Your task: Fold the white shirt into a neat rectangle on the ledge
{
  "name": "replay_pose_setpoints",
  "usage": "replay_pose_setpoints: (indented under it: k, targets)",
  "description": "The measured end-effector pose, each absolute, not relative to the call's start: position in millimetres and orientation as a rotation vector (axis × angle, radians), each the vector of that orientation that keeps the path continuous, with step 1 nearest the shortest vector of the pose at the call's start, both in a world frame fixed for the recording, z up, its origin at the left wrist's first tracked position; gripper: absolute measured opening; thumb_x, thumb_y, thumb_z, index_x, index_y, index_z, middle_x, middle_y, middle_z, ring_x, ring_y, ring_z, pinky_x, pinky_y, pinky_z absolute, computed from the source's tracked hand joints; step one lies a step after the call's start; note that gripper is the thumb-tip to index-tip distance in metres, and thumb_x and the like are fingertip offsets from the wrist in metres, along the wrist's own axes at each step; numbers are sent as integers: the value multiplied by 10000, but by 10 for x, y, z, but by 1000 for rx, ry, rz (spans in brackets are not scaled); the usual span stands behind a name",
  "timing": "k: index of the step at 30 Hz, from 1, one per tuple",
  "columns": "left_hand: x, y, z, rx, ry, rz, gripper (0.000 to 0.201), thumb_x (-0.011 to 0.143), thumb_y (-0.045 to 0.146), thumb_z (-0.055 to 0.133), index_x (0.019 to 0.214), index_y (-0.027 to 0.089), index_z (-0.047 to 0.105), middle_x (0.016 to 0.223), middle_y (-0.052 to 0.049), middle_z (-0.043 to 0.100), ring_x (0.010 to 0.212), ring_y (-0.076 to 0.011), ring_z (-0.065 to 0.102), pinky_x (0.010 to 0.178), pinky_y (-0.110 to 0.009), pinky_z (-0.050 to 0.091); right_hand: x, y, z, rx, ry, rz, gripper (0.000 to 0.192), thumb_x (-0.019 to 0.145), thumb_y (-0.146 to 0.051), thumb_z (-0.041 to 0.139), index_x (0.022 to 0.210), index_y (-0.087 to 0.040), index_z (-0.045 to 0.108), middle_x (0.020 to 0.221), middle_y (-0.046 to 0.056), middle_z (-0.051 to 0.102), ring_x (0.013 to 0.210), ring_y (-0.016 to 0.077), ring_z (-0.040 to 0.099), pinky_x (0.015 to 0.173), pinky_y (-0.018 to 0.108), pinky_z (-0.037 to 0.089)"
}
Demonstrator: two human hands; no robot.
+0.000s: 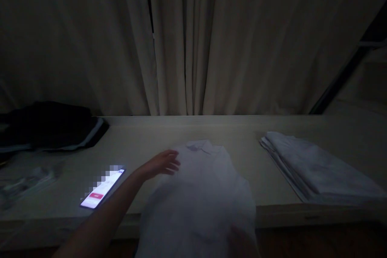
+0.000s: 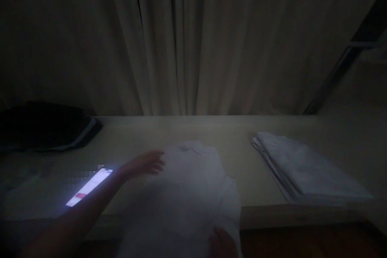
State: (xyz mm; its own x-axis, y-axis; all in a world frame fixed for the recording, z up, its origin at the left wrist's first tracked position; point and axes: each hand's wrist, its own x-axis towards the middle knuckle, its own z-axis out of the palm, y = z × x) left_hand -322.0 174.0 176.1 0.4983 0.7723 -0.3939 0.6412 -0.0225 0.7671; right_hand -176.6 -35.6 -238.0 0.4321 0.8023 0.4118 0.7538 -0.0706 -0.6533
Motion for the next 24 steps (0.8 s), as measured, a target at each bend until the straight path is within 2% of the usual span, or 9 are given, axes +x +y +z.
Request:
replay_pose_setpoints:
  k: [2, 4, 6, 8, 11, 15, 20, 24]
  targets:
    - [-3478, 1686, 1575, 1968, 1350, 56, 446, 841, 488, 424, 1172, 193, 471, 1102, -123, 655, 887, -194, 656, 798, -353, 522, -1776, -387, -2288, -1875, -1319, 126, 321, 777, -262, 505, 1016, -235, 718, 1015, 94, 735, 915, 246, 685, 767, 360, 549]
    - [-3711, 1621, 1388, 2191, 1501, -91, 370, 856, 435, 377, 1099, 203, 531, 1083, -96, 674, 957, -203, 643, 825, -346, 512, -1810, -418, -2158, -1864, -1365, 152, 378, 781, -296, 514, 1109, -222, 686, 1138, 107, 693, 1033, 283, 649, 873, 413, 526]
    - [-3872, 1547, 1204, 2374, 1617, -192, 372, 847, 405, 389, 1122, 213, 551, 1148, -92, 660, 1085, -224, 600, 903, -364, 480, -1881, -426, -1998, -1828, -1407, 179, 454, 784, -324, 518, 1212, -220, 626, 1275, 109, 615, 1160, 319, 576, 963, 469, 476]
    - [-3956, 1496, 1038, 2525, 1767, -299, 427, 848, 369, 387, 1223, 210, 516, 1249, -106, 612, 1171, -236, 553, 955, -379, 446, -1986, -387, -1831, -1772, -1434, 217, 494, 771, -328, 530, 1256, -254, 590, 1325, 84, 580, 1215, 336, 528, 1004, 495, 435]
    - [-3986, 1488, 859, 2667, 1961, -455, 460, 855, 272, 346, 1278, 163, 490, 1307, -154, 562, 1180, -248, 548, 943, -389, 445, -2158, -240, -1614, -1704, -1479, 327, 497, 768, -319, 517, 1261, -353, 565, 1292, 7, 612, 1205, 322, 531, 1005, 475, 415]
    - [-4008, 1504, 806, 2655, 2025, -413, 444, 868, 219, 299, 1247, 160, 523, 1211, -159, 624, 1138, -234, 583, 919, -378, 456, -2233, 10, -1402, -1689, -1517, 381, 471, 786, -305, 466, 1228, -431, 563, 1193, -67, 666, 1161, 285, 558, 984, 438, 410]
    - [-4145, 1467, 937, 2636, 2047, -334, 433, 888, 210, 233, 1139, 176, 584, 1097, -124, 684, 1038, -203, 637, 877, -341, 476, -2034, 104, -1055, -1687, -1422, 528, 333, 781, -331, 519, 1062, -272, 685, 1070, 53, 711, 1031, 268, 619, 954, 404, 426]
    - [-4252, 1482, 1010, 2590, 2057, -233, 439, 889, 236, 216, 1100, 157, 593, 1112, -135, 681, 1019, -213, 642, 880, -343, 473, -1925, 50, -560, -1587, -1252, 626, 350, 830, -443, 478, 1034, -244, 682, 1058, 55, 708, 1000, 241, 624, 926, 364, 454]
